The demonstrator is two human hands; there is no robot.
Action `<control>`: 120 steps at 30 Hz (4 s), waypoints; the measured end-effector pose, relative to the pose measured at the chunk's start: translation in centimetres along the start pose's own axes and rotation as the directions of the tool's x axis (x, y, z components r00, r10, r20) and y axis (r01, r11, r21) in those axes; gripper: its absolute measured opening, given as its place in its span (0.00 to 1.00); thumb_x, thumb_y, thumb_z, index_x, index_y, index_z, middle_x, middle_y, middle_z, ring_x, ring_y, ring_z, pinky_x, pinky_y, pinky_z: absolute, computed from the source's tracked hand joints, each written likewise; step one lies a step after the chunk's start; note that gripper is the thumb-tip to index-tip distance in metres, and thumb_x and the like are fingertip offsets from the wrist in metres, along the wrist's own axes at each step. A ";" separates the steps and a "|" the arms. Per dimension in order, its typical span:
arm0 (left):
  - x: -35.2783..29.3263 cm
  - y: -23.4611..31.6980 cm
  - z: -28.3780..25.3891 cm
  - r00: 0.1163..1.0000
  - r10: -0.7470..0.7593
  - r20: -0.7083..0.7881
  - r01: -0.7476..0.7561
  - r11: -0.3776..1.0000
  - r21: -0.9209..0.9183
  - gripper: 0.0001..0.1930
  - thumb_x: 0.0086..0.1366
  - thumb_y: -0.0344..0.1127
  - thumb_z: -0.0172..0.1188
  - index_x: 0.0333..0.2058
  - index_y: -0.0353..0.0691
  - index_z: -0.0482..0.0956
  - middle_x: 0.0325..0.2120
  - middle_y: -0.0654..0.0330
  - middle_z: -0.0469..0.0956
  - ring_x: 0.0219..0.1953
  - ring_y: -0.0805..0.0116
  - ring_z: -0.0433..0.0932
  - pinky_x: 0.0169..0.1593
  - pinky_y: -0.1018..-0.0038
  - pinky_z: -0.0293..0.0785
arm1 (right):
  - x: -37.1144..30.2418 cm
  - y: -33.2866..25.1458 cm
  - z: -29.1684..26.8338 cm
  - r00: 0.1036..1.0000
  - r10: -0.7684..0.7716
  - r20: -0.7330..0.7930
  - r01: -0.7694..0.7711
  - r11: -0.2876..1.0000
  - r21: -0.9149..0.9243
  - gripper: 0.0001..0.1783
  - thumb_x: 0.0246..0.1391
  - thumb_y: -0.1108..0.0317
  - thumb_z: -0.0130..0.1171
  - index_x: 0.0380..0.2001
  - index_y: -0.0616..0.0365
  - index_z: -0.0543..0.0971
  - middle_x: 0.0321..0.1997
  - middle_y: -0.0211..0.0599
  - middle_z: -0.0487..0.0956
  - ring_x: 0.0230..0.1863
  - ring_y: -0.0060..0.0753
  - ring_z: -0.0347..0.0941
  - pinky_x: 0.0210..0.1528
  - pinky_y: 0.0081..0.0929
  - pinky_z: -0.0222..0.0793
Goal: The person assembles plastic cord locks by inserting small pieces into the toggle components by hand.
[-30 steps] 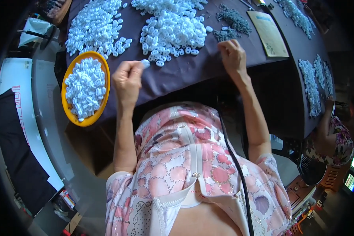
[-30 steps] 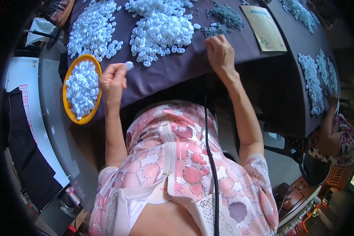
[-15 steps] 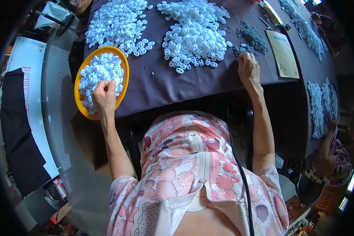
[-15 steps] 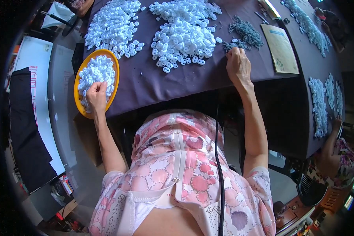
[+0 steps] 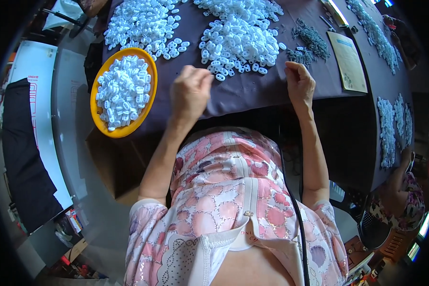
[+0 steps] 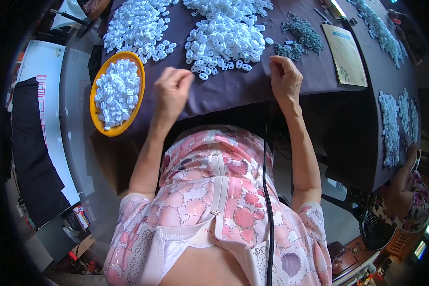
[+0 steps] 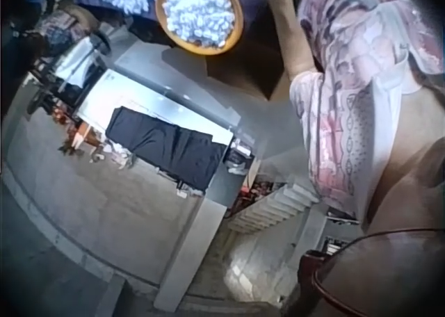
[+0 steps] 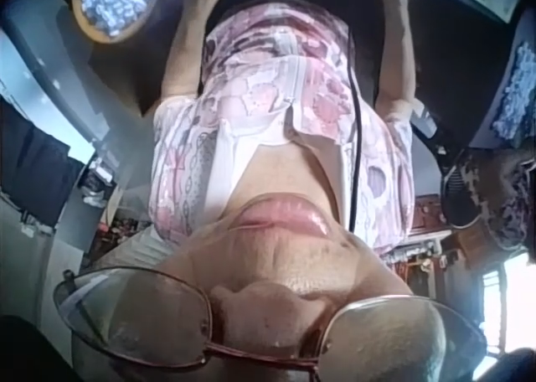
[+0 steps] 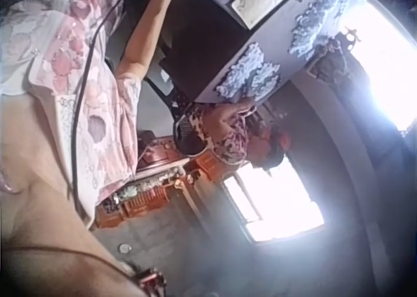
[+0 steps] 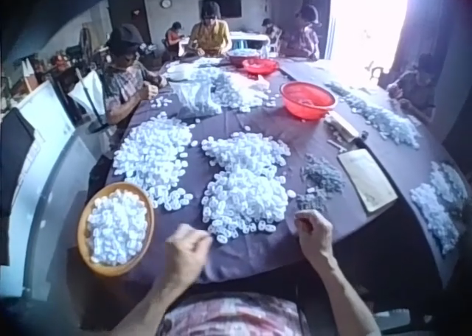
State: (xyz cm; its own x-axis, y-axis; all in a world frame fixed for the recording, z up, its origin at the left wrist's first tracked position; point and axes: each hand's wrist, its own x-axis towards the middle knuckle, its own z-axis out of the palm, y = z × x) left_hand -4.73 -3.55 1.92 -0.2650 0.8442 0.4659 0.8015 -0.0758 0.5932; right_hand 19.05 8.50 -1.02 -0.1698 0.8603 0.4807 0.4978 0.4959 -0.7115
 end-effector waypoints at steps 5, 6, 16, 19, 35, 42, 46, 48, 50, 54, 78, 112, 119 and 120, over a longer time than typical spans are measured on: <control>0.9 1.8 5.3 0.997 0.057 0.056 -0.057 0.998 -0.012 0.03 0.51 0.31 0.60 0.25 0.41 0.77 0.24 0.56 0.73 0.27 0.55 0.76 0.30 0.65 0.72 | -0.6 0.2 -0.3 1.000 0.024 0.013 -0.026 0.996 0.088 0.07 0.46 0.78 0.56 0.31 0.59 0.77 0.26 0.34 0.76 0.27 0.22 0.73 0.30 0.17 0.67; 1.1 2.2 6.0 0.995 0.072 0.075 -0.072 0.997 -0.001 0.03 0.50 0.31 0.60 0.26 0.41 0.77 0.24 0.56 0.73 0.27 0.55 0.76 0.30 0.66 0.72 | -0.6 0.3 -0.2 0.999 0.037 0.016 -0.039 0.990 0.139 0.07 0.46 0.79 0.56 0.31 0.59 0.77 0.27 0.34 0.75 0.27 0.21 0.72 0.30 0.17 0.67; 2.8 3.3 8.0 0.983 0.016 0.185 -0.045 0.987 0.152 0.05 0.52 0.33 0.60 0.28 0.41 0.77 0.27 0.57 0.74 0.29 0.55 0.76 0.32 0.64 0.72 | -0.4 0.4 -0.3 1.000 0.014 0.024 -0.018 0.984 0.178 0.07 0.46 0.80 0.55 0.30 0.61 0.76 0.25 0.33 0.73 0.25 0.21 0.70 0.29 0.17 0.66; 2.7 3.1 8.6 0.979 0.039 0.200 -0.080 0.977 0.200 0.04 0.53 0.33 0.58 0.27 0.41 0.76 0.27 0.57 0.73 0.29 0.55 0.76 0.31 0.63 0.72 | -0.4 0.4 -0.3 0.999 -0.005 0.046 -0.002 0.989 0.146 0.06 0.46 0.80 0.54 0.30 0.61 0.75 0.25 0.35 0.73 0.26 0.24 0.70 0.29 0.19 0.65; -0.2 3.8 4.8 0.943 -0.235 0.234 0.330 0.726 -0.603 0.04 0.63 0.29 0.51 0.32 0.38 0.74 0.18 0.67 0.71 0.14 0.84 0.65 0.17 0.86 0.61 | -2.7 -5.4 2.0 0.853 0.214 0.477 -0.485 0.662 0.571 0.04 0.52 0.77 0.51 0.33 0.59 0.72 0.29 0.29 0.75 0.27 0.17 0.71 0.28 0.15 0.66; -1.6 2.9 5.4 0.985 -0.053 0.167 0.137 0.828 -0.544 0.02 0.58 0.23 0.53 0.29 0.36 0.73 0.22 0.59 0.72 0.17 0.73 0.70 0.21 0.78 0.66 | -3.1 -5.0 2.1 0.621 0.214 0.754 -0.781 0.245 0.574 0.05 0.56 0.71 0.50 0.35 0.59 0.70 0.31 0.32 0.75 0.30 0.21 0.73 0.31 0.15 0.70; -1.6 3.0 5.5 0.983 -0.080 0.163 0.160 0.806 -0.570 0.03 0.58 0.23 0.53 0.29 0.36 0.74 0.21 0.61 0.72 0.16 0.76 0.69 0.20 0.79 0.65 | -3.1 -5.0 2.1 0.638 0.207 0.742 -0.763 0.298 0.573 0.05 0.54 0.72 0.52 0.35 0.60 0.71 0.29 0.30 0.74 0.28 0.19 0.72 0.30 0.14 0.69; -1.7 3.3 5.4 0.953 -0.169 0.250 0.290 0.741 -0.606 0.04 0.62 0.28 0.52 0.33 0.39 0.76 0.20 0.68 0.73 0.17 0.84 0.68 0.18 0.85 0.65 | -3.2 -4.8 2.3 0.635 0.225 0.739 -0.768 0.282 0.574 0.05 0.53 0.73 0.53 0.34 0.60 0.72 0.28 0.29 0.74 0.28 0.18 0.71 0.30 0.14 0.68; -1.9 3.6 5.4 0.901 -0.258 0.347 0.429 0.644 -0.634 0.04 0.61 0.27 0.52 0.32 0.38 0.76 0.19 0.67 0.74 0.17 0.83 0.69 0.18 0.85 0.66 | -3.4 -4.3 2.6 0.714 0.215 0.666 -0.694 0.341 0.634 0.05 0.51 0.74 0.55 0.33 0.60 0.73 0.27 0.28 0.74 0.27 0.16 0.70 0.29 0.13 0.67; -2.1 3.8 5.2 0.861 -0.301 0.411 0.509 0.538 -0.672 0.05 0.62 0.29 0.52 0.32 0.36 0.76 0.18 0.66 0.75 0.16 0.82 0.71 0.18 0.85 0.68 | -3.7 -4.8 2.6 0.744 0.244 0.622 -0.661 0.410 0.629 0.05 0.49 0.73 0.57 0.31 0.62 0.74 0.25 0.29 0.74 0.25 0.16 0.68 0.29 0.14 0.66; -1.8 3.3 5.2 0.755 -0.335 0.564 0.655 0.335 -0.677 0.07 0.64 0.32 0.49 0.30 0.35 0.73 0.18 0.62 0.74 0.15 0.78 0.72 0.16 0.82 0.70 | -4.0 -4.9 3.0 0.838 0.203 0.507 -0.513 0.610 0.604 0.07 0.51 0.78 0.54 0.35 0.62 0.75 0.27 0.27 0.76 0.28 0.14 0.72 0.29 0.12 0.69; -1.9 3.9 5.4 0.764 -0.335 0.552 0.629 0.580 -0.518 0.07 0.63 0.32 0.52 0.29 0.35 0.75 0.14 0.66 0.70 0.11 0.81 0.67 0.11 0.84 0.62 | -4.4 -4.3 2.6 0.836 0.110 0.537 -0.416 0.765 0.492 0.05 0.50 0.82 0.51 0.28 0.60 0.71 0.26 0.27 0.73 0.24 0.14 0.70 0.27 0.12 0.68; -1.9 3.4 5.7 0.734 -0.386 0.559 0.678 0.371 -0.634 0.09 0.63 0.32 0.49 0.28 0.33 0.74 0.17 0.62 0.73 0.13 0.78 0.71 0.13 0.82 0.67 | -4.2 -4.8 3.2 0.865 0.171 0.473 -0.432 0.732 0.527 0.06 0.49 0.80 0.54 0.33 0.62 0.74 0.27 0.31 0.77 0.28 0.18 0.74 0.29 0.15 0.71; -1.9 3.4 5.6 0.742 -0.388 0.546 0.668 0.359 -0.652 0.09 0.63 0.31 0.48 0.28 0.33 0.74 0.17 0.62 0.73 0.13 0.78 0.71 0.13 0.81 0.68 | -4.3 -4.8 3.2 0.871 0.154 0.467 -0.410 0.752 0.516 0.06 0.49 0.81 0.54 0.33 0.63 0.74 0.27 0.31 0.77 0.29 0.19 0.75 0.29 0.15 0.71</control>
State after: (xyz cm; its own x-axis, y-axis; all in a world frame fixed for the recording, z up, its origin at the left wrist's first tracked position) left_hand 1.56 -2.41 -0.63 -0.2148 0.9459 -0.2433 -0.2384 0.1908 0.9523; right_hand 14.66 2.81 -1.33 -0.4679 0.8811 0.0697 0.0052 0.0816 -0.9967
